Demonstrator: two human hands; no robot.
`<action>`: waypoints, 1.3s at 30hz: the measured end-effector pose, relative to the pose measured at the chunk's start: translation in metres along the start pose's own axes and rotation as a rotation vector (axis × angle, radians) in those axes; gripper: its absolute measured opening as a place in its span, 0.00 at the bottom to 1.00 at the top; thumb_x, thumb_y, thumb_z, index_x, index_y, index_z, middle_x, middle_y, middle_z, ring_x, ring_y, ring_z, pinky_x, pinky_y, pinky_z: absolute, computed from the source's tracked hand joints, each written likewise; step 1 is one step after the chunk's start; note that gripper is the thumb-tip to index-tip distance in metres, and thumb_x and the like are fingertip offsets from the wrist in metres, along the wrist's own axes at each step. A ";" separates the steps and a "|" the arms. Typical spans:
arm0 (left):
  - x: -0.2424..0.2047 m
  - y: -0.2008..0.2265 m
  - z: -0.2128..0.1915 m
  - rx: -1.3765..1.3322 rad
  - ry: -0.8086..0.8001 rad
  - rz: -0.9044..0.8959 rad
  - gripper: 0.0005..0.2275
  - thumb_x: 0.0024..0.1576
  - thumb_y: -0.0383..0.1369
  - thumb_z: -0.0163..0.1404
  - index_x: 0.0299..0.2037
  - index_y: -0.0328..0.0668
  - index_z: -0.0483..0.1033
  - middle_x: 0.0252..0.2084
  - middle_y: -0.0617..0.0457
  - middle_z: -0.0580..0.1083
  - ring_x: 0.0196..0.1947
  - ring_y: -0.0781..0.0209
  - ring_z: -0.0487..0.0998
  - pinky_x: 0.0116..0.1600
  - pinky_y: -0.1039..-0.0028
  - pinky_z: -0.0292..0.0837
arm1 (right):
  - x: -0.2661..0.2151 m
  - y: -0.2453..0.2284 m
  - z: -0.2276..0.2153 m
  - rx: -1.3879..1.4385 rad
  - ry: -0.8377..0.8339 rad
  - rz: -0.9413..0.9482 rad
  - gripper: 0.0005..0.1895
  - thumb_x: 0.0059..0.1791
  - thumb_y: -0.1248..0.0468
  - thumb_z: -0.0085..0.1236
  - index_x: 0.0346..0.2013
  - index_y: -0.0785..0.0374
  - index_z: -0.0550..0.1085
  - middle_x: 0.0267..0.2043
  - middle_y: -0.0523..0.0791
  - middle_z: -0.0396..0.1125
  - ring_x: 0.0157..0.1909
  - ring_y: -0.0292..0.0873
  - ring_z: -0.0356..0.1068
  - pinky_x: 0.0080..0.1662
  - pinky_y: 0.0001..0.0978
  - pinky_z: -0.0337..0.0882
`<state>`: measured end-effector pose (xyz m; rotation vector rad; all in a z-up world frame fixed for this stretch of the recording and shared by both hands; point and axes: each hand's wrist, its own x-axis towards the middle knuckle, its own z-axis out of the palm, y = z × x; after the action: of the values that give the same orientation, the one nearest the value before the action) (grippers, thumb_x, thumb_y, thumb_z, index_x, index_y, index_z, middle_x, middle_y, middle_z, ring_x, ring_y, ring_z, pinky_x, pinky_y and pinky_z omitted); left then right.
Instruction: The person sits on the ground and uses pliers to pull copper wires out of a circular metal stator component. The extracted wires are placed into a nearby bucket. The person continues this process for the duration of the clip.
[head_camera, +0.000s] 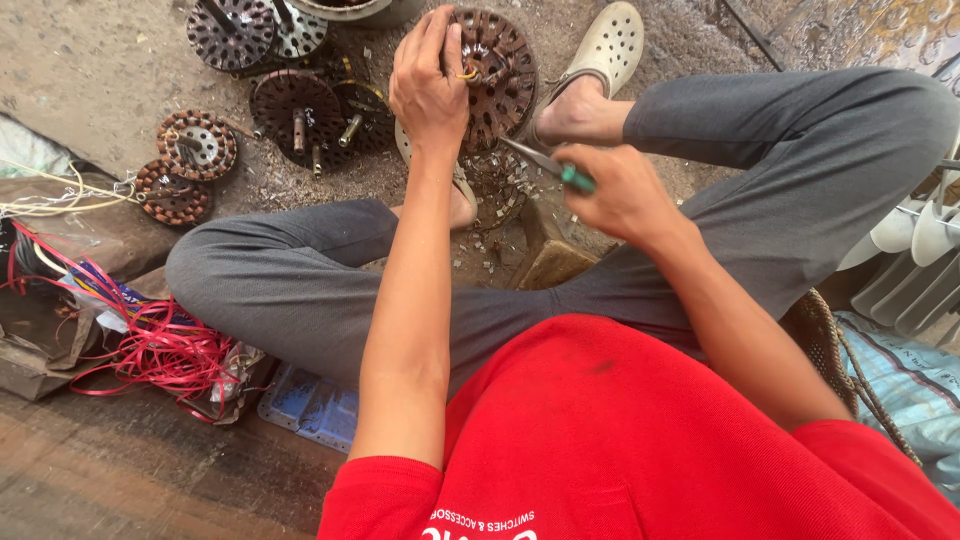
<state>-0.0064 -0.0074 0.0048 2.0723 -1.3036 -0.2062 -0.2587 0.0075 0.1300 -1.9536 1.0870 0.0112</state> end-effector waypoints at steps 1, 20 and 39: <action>0.001 -0.001 0.001 0.004 0.001 -0.001 0.15 0.67 0.44 0.45 0.55 0.51 0.81 0.55 0.50 0.80 0.57 0.49 0.79 0.60 0.59 0.76 | -0.011 -0.002 0.000 0.141 0.007 -0.025 0.17 0.46 0.65 0.65 0.49 0.62 0.79 0.28 0.45 0.71 0.30 0.37 0.72 0.38 0.33 0.71; -0.072 0.034 -0.079 -0.484 0.004 -0.238 0.11 0.67 0.24 0.52 0.58 0.40 0.78 0.50 0.44 0.80 0.45 0.60 0.83 0.44 0.74 0.81 | -0.042 0.002 0.023 1.238 -0.120 0.356 0.19 0.52 0.65 0.58 0.58 0.66 0.73 0.21 0.38 0.64 0.14 0.28 0.56 0.18 0.21 0.54; -0.087 0.070 -0.075 -1.054 -0.083 -0.392 0.04 0.63 0.23 0.57 0.43 0.29 0.82 0.36 0.51 0.81 0.32 0.70 0.79 0.37 0.80 0.72 | -0.033 0.003 0.008 1.554 -0.656 0.221 0.27 0.53 0.63 0.54 0.63 0.78 0.66 0.14 0.41 0.60 0.11 0.28 0.53 0.15 0.20 0.48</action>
<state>-0.0657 0.0812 0.0867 1.3511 -0.5653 -0.9335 -0.2782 0.0346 0.1363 -0.3531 0.4903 -0.0544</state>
